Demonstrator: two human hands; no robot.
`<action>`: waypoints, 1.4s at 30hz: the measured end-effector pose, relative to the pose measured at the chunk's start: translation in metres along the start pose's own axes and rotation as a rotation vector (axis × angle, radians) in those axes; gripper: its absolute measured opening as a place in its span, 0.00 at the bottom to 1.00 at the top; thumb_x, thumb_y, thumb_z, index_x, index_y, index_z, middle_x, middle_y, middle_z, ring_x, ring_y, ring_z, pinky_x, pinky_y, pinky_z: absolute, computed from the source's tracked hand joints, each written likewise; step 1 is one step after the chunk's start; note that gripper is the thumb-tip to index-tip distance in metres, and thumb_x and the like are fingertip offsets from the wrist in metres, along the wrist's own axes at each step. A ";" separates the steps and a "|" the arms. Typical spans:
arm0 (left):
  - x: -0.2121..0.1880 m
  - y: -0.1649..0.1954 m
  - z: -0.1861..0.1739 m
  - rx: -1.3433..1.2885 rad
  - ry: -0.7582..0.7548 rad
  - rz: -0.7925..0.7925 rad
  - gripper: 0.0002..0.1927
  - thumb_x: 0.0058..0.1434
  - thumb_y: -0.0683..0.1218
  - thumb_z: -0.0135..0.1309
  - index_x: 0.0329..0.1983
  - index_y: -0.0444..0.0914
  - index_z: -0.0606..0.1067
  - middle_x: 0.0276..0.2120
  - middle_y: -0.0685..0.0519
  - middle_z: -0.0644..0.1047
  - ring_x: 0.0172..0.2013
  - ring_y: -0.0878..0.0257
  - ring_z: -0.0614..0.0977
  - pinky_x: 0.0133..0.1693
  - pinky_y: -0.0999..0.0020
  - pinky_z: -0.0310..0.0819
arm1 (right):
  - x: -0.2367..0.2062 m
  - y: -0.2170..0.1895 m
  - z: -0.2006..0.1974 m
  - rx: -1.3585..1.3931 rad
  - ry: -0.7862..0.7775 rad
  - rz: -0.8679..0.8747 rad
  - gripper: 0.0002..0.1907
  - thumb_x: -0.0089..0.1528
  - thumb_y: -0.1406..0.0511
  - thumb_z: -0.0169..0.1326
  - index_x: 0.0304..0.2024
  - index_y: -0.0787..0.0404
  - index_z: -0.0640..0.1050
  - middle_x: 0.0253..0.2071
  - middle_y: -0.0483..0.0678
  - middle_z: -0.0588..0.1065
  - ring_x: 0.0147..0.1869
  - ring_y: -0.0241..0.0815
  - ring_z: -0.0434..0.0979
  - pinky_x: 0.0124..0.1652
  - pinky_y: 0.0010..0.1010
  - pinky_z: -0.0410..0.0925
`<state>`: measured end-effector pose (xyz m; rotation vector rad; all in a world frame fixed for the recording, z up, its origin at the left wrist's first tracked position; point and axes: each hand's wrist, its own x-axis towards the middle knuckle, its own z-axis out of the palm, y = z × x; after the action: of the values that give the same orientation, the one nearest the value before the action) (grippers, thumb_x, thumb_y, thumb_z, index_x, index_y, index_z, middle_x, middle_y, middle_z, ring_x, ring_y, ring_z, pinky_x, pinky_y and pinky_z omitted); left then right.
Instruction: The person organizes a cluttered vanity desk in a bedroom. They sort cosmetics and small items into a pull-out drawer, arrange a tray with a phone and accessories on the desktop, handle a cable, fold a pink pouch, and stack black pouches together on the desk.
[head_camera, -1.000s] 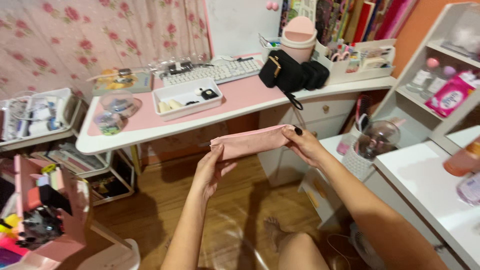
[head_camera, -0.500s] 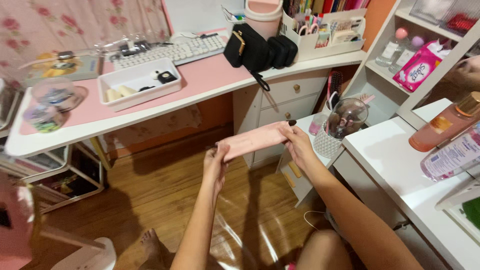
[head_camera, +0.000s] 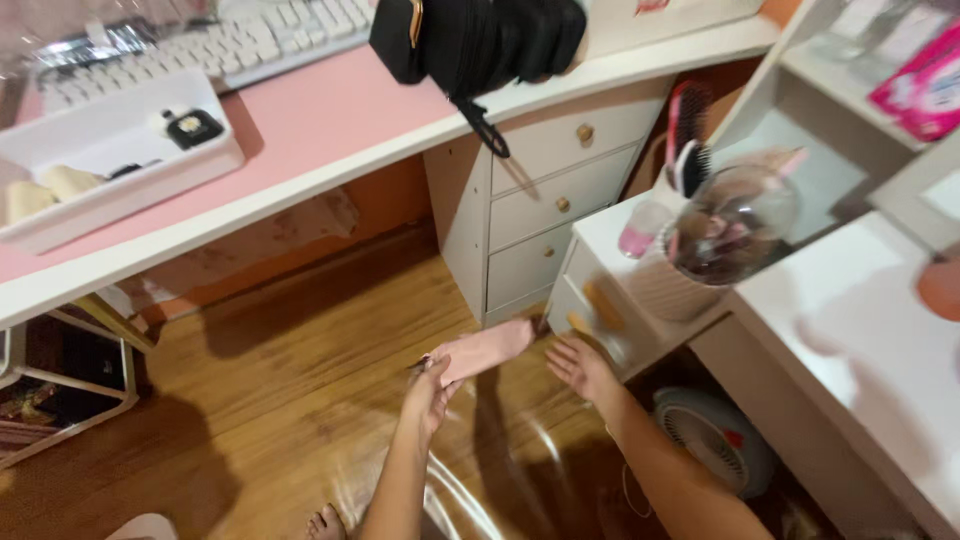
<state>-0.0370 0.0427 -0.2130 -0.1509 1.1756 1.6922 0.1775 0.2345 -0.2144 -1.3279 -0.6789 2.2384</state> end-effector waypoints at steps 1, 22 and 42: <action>0.006 -0.004 -0.006 0.007 -0.009 0.001 0.20 0.62 0.44 0.56 0.59 0.42 0.73 0.52 0.54 0.79 0.49 0.60 0.81 0.51 0.62 0.77 | 0.009 0.007 -0.010 0.066 0.027 0.002 0.26 0.69 0.60 0.42 0.69 0.61 0.64 0.70 0.54 0.65 0.70 0.55 0.68 0.66 0.46 0.65; 0.028 -0.110 -0.089 -0.172 0.206 0.058 0.21 0.61 0.44 0.57 0.56 0.36 0.71 0.51 0.49 0.78 0.50 0.57 0.81 0.55 0.62 0.78 | 0.109 0.087 -0.101 0.433 -0.007 0.063 0.18 0.64 0.65 0.46 0.57 0.60 0.70 0.68 0.52 0.69 0.74 0.54 0.63 0.68 0.59 0.59; 0.053 -0.128 -0.034 -0.099 -0.011 0.079 0.25 0.65 0.48 0.53 0.64 0.37 0.67 0.56 0.47 0.76 0.53 0.55 0.80 0.51 0.62 0.79 | 0.071 0.215 -0.021 0.362 -0.199 0.235 0.14 0.68 0.56 0.45 0.52 0.52 0.74 0.52 0.45 0.74 0.56 0.47 0.74 0.56 0.48 0.68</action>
<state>0.0242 0.0520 -0.3409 -0.1583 1.1025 1.8199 0.1378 0.1138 -0.4031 -1.0602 -0.1690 2.5522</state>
